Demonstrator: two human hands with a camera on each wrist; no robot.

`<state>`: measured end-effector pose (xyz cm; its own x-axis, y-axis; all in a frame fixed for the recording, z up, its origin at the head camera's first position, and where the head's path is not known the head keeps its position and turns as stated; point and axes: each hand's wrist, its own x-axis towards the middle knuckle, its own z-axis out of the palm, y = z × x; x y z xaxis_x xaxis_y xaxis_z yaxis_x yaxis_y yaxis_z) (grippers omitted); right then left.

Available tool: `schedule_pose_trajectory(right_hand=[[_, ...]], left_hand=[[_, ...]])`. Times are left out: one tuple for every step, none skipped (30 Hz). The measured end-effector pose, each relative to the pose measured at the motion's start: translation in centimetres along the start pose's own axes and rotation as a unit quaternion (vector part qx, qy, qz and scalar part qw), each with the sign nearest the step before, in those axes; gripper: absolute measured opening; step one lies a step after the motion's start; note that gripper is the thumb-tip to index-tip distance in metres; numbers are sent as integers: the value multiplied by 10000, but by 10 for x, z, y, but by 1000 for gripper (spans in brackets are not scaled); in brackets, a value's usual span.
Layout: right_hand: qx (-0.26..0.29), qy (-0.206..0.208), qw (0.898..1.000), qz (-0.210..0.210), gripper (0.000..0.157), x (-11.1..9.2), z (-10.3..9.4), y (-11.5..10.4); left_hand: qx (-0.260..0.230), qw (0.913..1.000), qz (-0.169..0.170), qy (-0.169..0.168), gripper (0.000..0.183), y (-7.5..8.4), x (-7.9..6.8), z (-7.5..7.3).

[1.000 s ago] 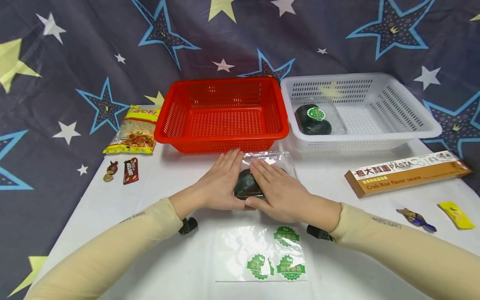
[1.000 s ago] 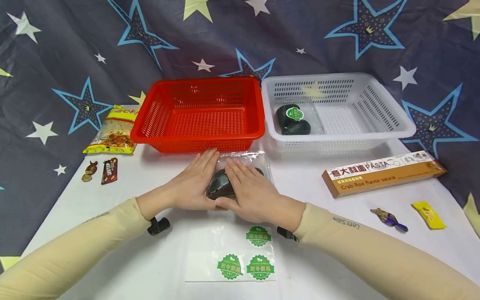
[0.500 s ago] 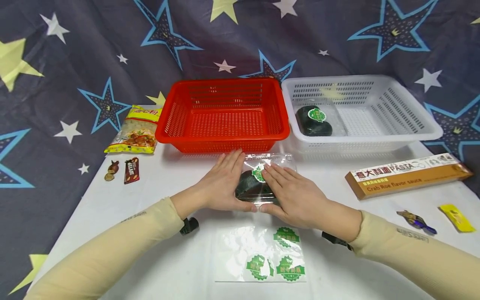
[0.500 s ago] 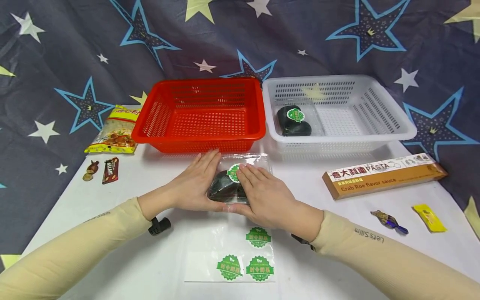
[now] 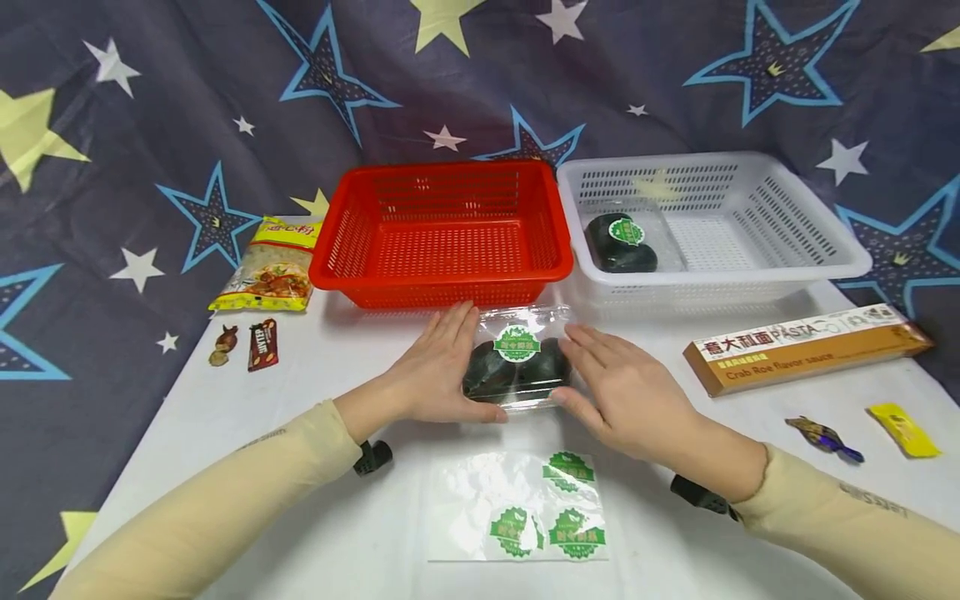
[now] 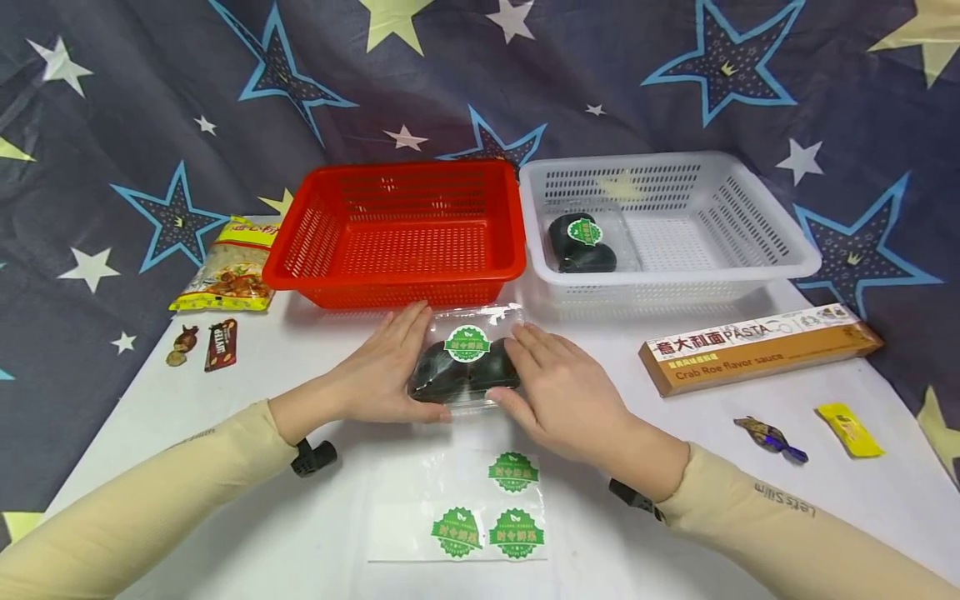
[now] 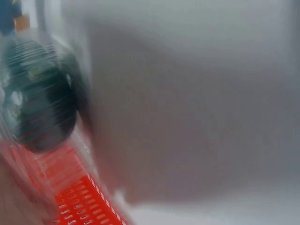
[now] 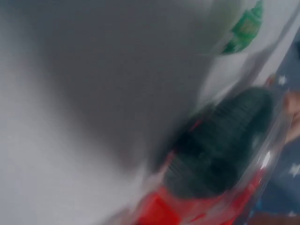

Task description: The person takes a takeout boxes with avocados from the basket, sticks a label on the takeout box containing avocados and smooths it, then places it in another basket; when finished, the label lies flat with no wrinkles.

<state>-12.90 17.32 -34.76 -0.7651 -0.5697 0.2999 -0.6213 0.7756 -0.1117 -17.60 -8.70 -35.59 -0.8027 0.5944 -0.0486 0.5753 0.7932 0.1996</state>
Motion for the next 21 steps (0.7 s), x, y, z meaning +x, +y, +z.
schedule_pose_trajectory(right_hand=[[370,-32,9989,292,69,-2,-1,2],[771,-140,9950,617,69,-3,-3,4],[1184,-300,9879,960,70,-3,-3,7],[1613,-485,9771,1303,72,-3,-4,8],[2004,-698,9635,1630,74,-2,-3,9],[2327,-890,9500,1885,77,0,-2,10],[2607,-1047,9370,2077,80,3,1,11],[2812,-1155,9265,2220,81,6,5,11],[3010,-1225,9167,2324,83,9,8,12],[3178,-1249,9093,2378,83,12,10,13],[3318,-1249,9043,2377,84,14,13,14],[3454,-1242,9005,2332,83,17,16,17],[3575,-1246,8976,2258,83,20,18,20],[3714,-1271,8941,2157,82,23,18,23],[3832,-1324,8910,2045,81,25,19,26],[3911,-1386,8897,1902,79,28,20,30],[4015,-1480,8861,1779,78,31,21,35],[4074,-1582,8845,1631,78,34,21,39],[4125,-1687,8828,1487,76,38,22,42],[4153,-1771,8822,1340,75,41,22,46],[4149,-1824,8831,1212,73,43,23,49]], left_hand=[[-34,10000,-71,22,130,1,-2,0],[-53,9999,-156,32,130,3,-4,0],[-85,9996,-258,22,131,5,-6,0],[-121,9993,-368,0,131,8,-8,0],[-157,9988,-466,1,131,11,-9,0],[-211,9982,-556,9,131,15,-11,0],[-275,9975,-645,-2,130,17,-13,-1],[-356,9967,-730,-27,128,19,-15,-2],[-459,9958,-785,-67,126,20,-17,-4],[-573,9951,-798,-74,123,19,-18,-6],[-718,9943,-783,-59,119,17,-19,-10],[-889,9931,-761,-85,114,14,-21,-13],[-1055,9917,-718,-138,110,10,-22,-17],[-1251,9899,-636,-187,106,4,-22,-20],[-1403,9883,-552,-247,104,-2,-23,-21],[-1549,9863,-477,-294,102,-8,-24,-22],[-1691,9839,-436,-376,102,-14,-25,-21],[-1820,9816,-366,-450,103,-19,-26,-20],[-1960,9788,-315,-514,105,-23,-26,-18],[-2098,9758,-271,-560,106,-26,-27,-17],[-2205,9732,-270,-599,109,-28,-28,-15]])
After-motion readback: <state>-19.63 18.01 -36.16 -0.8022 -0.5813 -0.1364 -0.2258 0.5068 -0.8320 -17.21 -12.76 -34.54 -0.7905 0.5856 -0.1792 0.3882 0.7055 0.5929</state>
